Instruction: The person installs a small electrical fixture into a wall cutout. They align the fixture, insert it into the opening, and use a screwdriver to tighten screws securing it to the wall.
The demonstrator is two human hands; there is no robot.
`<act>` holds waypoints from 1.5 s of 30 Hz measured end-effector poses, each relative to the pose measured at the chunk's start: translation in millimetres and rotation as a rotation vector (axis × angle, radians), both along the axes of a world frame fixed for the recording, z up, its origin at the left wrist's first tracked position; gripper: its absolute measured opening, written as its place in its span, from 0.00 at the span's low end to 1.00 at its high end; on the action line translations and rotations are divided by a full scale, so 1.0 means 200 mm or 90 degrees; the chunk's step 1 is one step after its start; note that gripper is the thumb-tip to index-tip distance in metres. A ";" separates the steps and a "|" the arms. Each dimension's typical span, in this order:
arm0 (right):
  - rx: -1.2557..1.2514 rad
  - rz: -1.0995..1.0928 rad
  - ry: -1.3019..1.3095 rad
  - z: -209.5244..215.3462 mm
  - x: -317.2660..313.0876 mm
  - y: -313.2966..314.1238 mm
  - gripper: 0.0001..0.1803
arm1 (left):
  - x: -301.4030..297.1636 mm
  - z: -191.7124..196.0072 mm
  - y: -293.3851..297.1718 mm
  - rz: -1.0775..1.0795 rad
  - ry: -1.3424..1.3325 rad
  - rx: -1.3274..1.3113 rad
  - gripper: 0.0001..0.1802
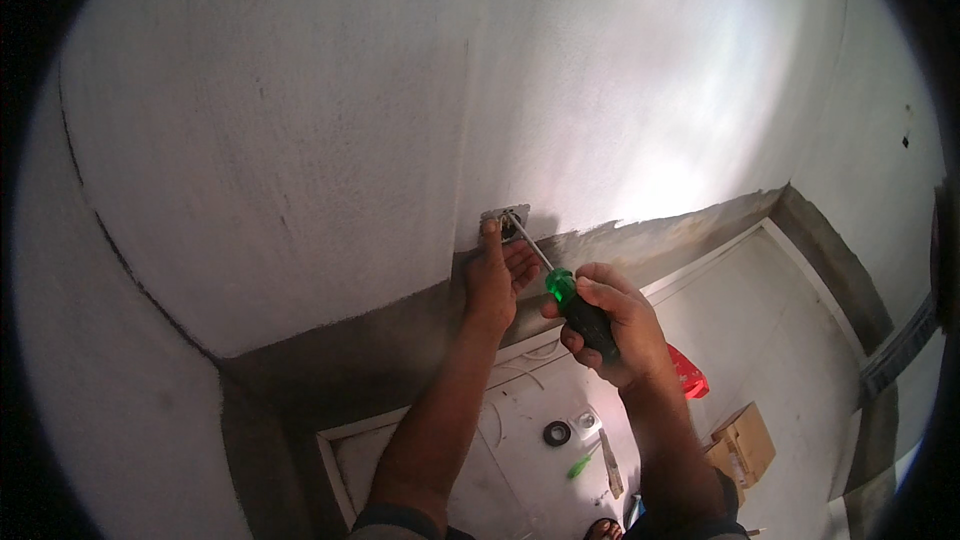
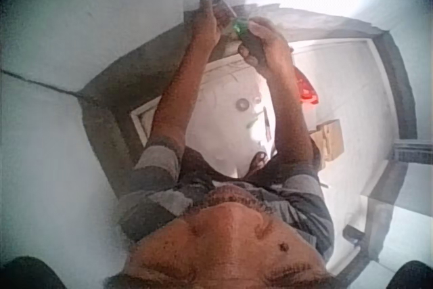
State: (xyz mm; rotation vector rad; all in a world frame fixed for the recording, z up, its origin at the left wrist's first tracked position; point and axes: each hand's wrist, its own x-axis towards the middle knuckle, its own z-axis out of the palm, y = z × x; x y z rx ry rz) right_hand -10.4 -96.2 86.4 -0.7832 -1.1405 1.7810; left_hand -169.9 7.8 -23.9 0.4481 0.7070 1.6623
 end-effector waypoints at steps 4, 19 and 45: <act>0.047 -0.073 -0.104 0.01 -0.01 0.01 0.17 | -0.03 -0.03 0.02 -0.013 0.009 0.003 0.47; 0.079 -0.104 -0.207 0.06 0.04 0.02 0.19 | -0.02 0.00 -0.03 -0.006 0.039 0.008 0.45; 0.144 -0.277 -0.457 -0.05 0.97 -0.36 0.21 | 0.19 -0.71 -0.05 -0.231 0.625 -0.120 0.19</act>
